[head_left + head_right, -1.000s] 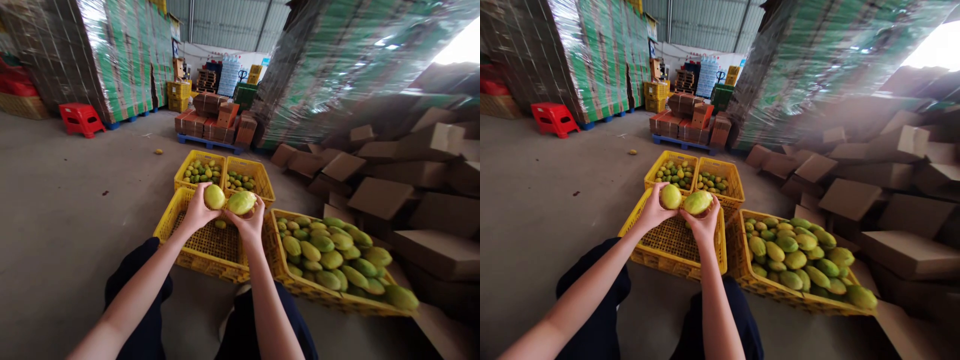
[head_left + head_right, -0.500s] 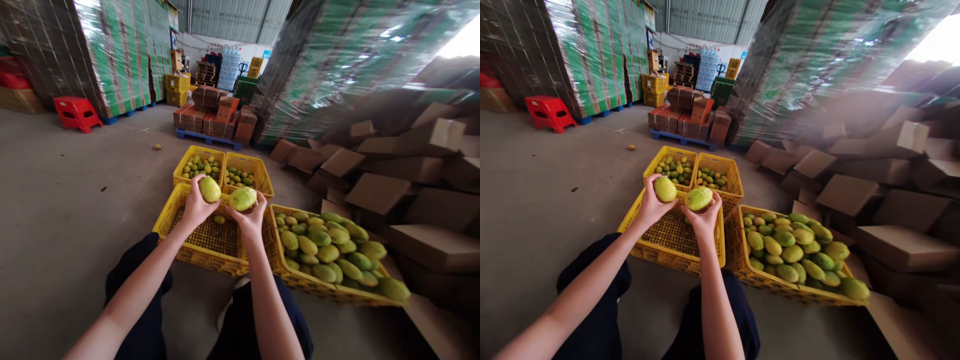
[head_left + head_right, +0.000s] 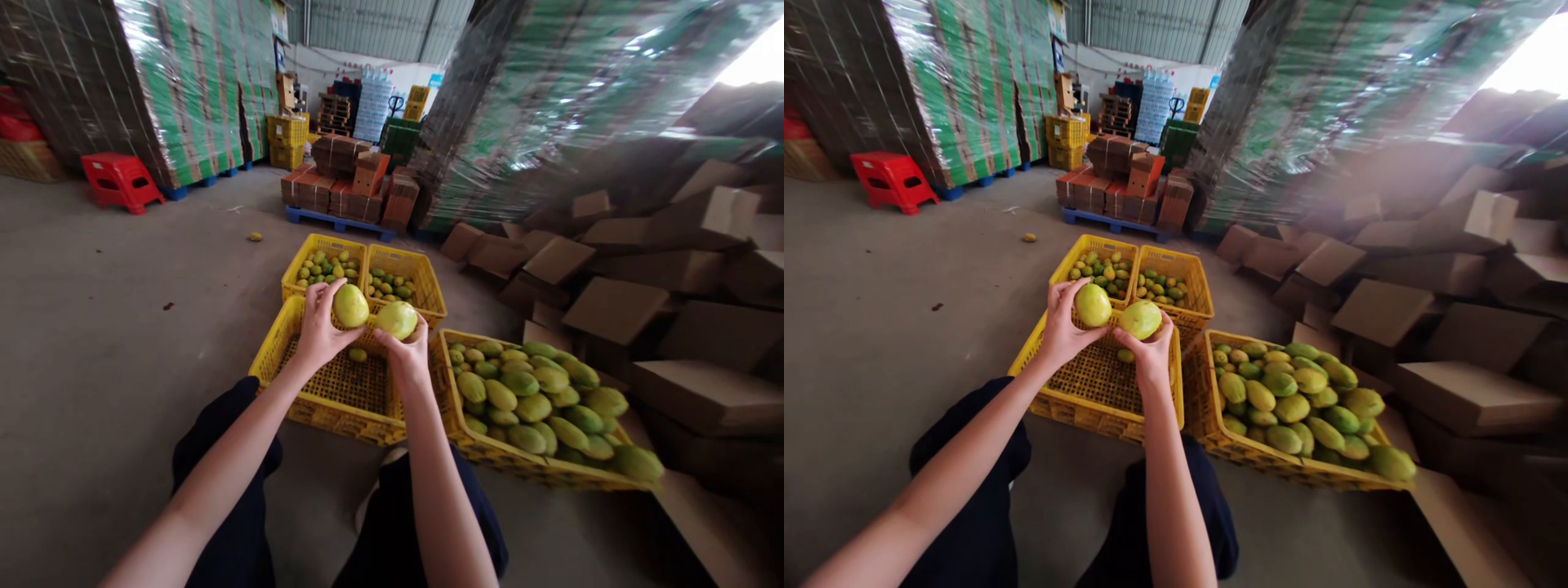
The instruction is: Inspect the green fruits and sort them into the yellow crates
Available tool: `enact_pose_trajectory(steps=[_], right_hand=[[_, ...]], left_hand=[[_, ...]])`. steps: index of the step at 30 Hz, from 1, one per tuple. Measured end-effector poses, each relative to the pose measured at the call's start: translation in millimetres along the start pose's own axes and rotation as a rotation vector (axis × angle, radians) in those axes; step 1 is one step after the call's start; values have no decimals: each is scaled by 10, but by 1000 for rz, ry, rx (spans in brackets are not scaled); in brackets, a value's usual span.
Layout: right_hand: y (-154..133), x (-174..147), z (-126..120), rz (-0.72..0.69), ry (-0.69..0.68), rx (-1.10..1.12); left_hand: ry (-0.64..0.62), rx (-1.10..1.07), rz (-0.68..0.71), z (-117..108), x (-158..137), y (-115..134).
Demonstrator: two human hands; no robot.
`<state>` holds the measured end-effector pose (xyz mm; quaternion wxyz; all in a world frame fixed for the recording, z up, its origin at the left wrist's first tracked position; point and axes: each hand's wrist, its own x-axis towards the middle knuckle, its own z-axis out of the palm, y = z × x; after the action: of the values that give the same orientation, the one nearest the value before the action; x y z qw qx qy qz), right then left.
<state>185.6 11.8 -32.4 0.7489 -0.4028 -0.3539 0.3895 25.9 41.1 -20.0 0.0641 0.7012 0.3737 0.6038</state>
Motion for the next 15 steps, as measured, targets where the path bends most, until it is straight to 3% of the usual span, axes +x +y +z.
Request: enact_pose_trajectory(steps=[7, 15], right_hand=[[63, 14, -31, -21, -43, -89], [16, 0, 11, -77, 23, -187]], left_hand=[[-12, -35, 4, 16, 3, -45], [-121, -110, -51, 26, -17, -52]])
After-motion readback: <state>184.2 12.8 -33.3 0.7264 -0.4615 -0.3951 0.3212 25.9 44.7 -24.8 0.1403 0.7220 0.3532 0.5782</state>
